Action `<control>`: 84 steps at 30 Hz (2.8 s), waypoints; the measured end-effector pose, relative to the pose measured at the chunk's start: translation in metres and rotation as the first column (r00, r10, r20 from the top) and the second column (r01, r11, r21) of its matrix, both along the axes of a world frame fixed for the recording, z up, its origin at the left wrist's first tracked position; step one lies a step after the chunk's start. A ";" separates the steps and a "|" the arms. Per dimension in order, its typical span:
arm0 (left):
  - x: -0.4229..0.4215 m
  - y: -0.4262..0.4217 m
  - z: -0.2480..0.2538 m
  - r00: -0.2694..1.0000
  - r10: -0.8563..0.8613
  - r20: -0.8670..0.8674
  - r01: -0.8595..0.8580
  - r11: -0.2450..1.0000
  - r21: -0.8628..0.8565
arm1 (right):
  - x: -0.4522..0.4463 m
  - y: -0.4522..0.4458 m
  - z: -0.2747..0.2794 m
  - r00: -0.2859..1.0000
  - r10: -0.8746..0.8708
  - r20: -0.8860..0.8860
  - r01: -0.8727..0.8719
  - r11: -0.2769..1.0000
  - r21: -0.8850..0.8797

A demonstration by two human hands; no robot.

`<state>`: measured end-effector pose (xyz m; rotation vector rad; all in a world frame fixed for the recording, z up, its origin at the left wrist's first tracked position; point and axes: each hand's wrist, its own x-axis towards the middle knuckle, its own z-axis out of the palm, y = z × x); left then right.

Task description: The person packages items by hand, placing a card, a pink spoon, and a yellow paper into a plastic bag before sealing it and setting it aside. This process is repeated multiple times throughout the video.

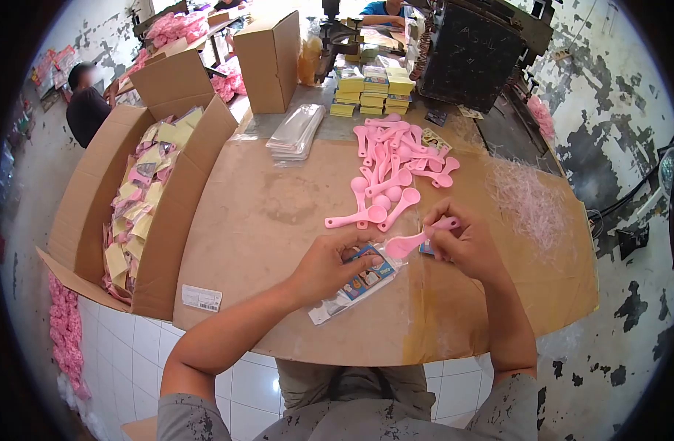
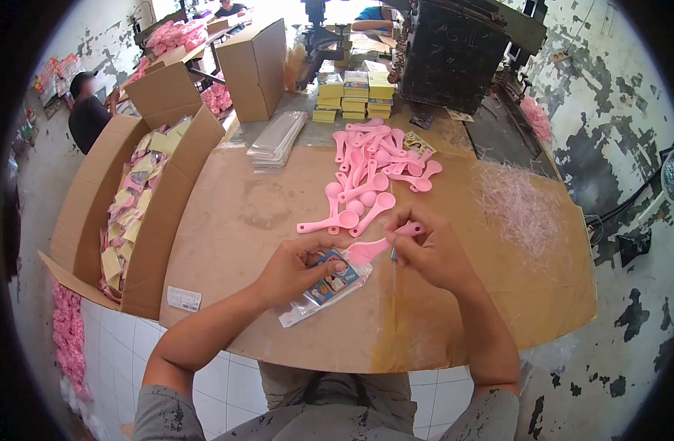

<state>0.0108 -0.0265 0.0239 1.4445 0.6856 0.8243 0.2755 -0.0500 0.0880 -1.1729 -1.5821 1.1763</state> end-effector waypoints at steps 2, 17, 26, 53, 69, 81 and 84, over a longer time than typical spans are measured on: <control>0.001 0.001 -0.007 1.000 -0.004 0.011 0.004 0.998 0.065 | -0.002 0.001 -0.010 0.999 0.030 0.039 -0.031 1.000 0.001; -0.009 -0.003 0.016 0.907 -0.348 0.236 0.399 0.890 -0.223 | -0.021 0.002 0.008 0.858 0.428 -0.284 -0.402 0.903 0.150; -0.005 -0.011 0.011 0.951 -0.187 0.245 0.192 0.981 0.005 | -0.043 -0.018 0.071 0.806 0.052 0.590 -0.456 0.689 0.563; -0.003 -0.025 0.010 0.990 0.140 -0.018 -0.126 0.933 0.338 | -0.071 -0.013 0.026 0.648 -0.557 0.519 -0.336 0.403 0.851; -0.001 -0.024 0.026 0.991 0.063 -0.115 -0.039 0.979 0.201 | 0.009 0.011 0.036 0.913 -0.280 0.297 0.121 0.880 0.459; -0.001 -0.005 0.015 0.977 0.056 0.205 -0.029 0.991 -0.131 | 0.241 -0.014 -0.036 0.087 -0.833 0.546 0.300 0.545 0.783; -0.001 -0.008 0.015 0.978 0.046 0.203 -0.011 0.985 -0.171 | 0.140 -0.020 0.010 0.276 -0.838 0.471 0.291 0.540 0.790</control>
